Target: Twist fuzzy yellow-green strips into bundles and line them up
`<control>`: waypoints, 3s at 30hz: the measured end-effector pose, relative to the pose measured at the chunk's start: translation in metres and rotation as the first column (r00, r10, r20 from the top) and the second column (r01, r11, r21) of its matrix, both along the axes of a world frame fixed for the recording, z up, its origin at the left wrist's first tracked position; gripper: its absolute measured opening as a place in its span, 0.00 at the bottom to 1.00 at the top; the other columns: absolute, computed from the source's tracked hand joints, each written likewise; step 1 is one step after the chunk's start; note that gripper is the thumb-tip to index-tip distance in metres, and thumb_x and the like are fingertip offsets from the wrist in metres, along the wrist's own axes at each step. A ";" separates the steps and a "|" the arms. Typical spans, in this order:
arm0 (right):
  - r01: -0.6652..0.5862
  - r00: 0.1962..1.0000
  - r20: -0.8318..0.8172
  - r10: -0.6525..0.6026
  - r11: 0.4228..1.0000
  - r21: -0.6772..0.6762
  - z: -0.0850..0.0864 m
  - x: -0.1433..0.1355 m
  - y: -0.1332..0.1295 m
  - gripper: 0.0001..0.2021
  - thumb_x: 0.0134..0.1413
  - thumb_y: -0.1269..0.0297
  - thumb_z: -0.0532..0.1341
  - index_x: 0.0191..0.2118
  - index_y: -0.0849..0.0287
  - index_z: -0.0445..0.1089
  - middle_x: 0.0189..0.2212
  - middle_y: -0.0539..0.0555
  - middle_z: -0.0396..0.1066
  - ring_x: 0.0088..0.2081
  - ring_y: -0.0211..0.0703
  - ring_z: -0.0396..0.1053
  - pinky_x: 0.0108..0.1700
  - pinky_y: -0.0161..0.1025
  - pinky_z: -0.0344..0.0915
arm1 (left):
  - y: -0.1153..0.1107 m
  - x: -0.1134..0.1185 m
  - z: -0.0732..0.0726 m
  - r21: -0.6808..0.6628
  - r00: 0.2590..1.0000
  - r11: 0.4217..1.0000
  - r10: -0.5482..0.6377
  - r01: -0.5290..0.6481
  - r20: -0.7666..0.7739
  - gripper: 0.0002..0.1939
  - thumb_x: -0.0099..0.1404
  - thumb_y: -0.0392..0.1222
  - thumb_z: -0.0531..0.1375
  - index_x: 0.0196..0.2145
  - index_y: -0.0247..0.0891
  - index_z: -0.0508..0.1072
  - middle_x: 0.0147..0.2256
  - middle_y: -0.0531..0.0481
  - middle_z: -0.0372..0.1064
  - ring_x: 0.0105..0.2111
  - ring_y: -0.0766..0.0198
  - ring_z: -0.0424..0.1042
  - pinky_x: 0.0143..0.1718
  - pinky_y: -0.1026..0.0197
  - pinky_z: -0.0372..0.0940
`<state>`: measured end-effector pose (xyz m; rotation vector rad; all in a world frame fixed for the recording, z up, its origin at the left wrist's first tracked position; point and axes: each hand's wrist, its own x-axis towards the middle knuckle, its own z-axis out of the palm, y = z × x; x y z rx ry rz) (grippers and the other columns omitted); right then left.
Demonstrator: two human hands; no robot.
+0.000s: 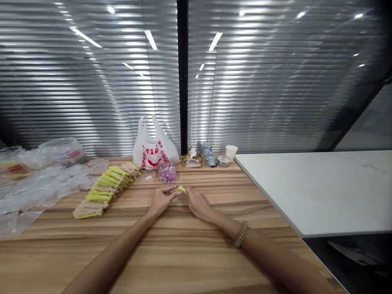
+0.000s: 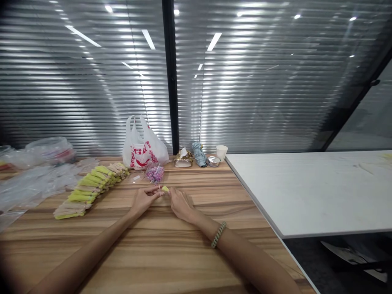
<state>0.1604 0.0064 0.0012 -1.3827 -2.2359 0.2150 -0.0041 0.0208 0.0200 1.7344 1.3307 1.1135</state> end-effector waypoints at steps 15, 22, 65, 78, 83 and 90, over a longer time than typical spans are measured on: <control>-0.072 0.992 0.098 0.074 0.997 -0.032 0.004 -0.002 -0.004 0.15 0.57 0.72 0.45 0.49 0.58 0.59 0.44 0.56 0.67 0.44 0.42 0.65 0.43 0.38 0.58 | -0.002 0.001 0.000 0.027 0.990 0.990 -0.134 0.136 -0.050 0.19 0.47 0.47 0.63 0.36 0.34 0.76 0.29 0.46 0.74 0.29 0.60 0.70 0.30 0.62 0.65; -0.106 0.987 0.124 0.103 0.994 0.018 0.004 -0.002 -0.003 0.14 0.58 0.70 0.45 0.47 0.57 0.61 0.42 0.55 0.68 0.42 0.42 0.66 0.41 0.36 0.60 | 0.000 0.001 -0.002 0.004 0.979 0.979 -0.202 0.202 -0.037 0.18 0.47 0.45 0.63 0.36 0.36 0.76 0.31 0.47 0.75 0.31 0.58 0.70 0.32 0.61 0.64; 0.056 0.952 -0.305 -0.023 0.993 0.100 -0.005 0.001 0.010 0.12 0.61 0.65 0.42 0.32 0.59 0.60 0.27 0.51 0.67 0.29 0.39 0.64 0.31 0.33 0.55 | 0.001 0.012 -0.009 -0.120 0.904 0.941 -0.261 0.317 0.338 0.13 0.58 0.48 0.53 0.25 0.36 0.65 0.24 0.54 0.63 0.27 0.67 0.64 0.32 0.64 0.58; -0.199 0.980 0.028 0.197 0.966 0.166 -0.010 0.001 0.006 0.10 0.54 0.75 0.50 0.41 0.61 0.62 0.36 0.54 0.68 0.36 0.40 0.66 0.36 0.33 0.59 | 0.003 0.010 -0.015 -0.231 0.798 0.914 -0.145 0.334 0.584 0.10 0.51 0.45 0.59 0.25 0.34 0.66 0.21 0.56 0.60 0.21 0.71 0.59 0.21 0.69 0.51; -0.186 0.982 0.075 0.176 0.969 0.165 -0.007 0.000 0.005 0.12 0.55 0.75 0.48 0.44 0.60 0.62 0.38 0.56 0.68 0.38 0.40 0.67 0.38 0.35 0.60 | 0.004 0.010 -0.014 -0.212 0.821 0.933 -0.131 0.292 0.556 0.12 0.51 0.46 0.60 0.24 0.33 0.67 0.22 0.55 0.61 0.20 0.73 0.56 0.19 0.70 0.49; -0.144 0.976 0.185 0.111 0.974 0.176 -0.001 0.000 0.001 0.11 0.56 0.74 0.48 0.42 0.60 0.64 0.36 0.55 0.68 0.38 0.43 0.66 0.38 0.37 0.60 | 0.005 0.010 -0.017 -0.156 0.888 0.971 -0.094 0.182 0.451 0.16 0.51 0.51 0.60 0.22 0.34 0.66 0.19 0.57 0.59 0.16 0.75 0.55 0.17 0.70 0.49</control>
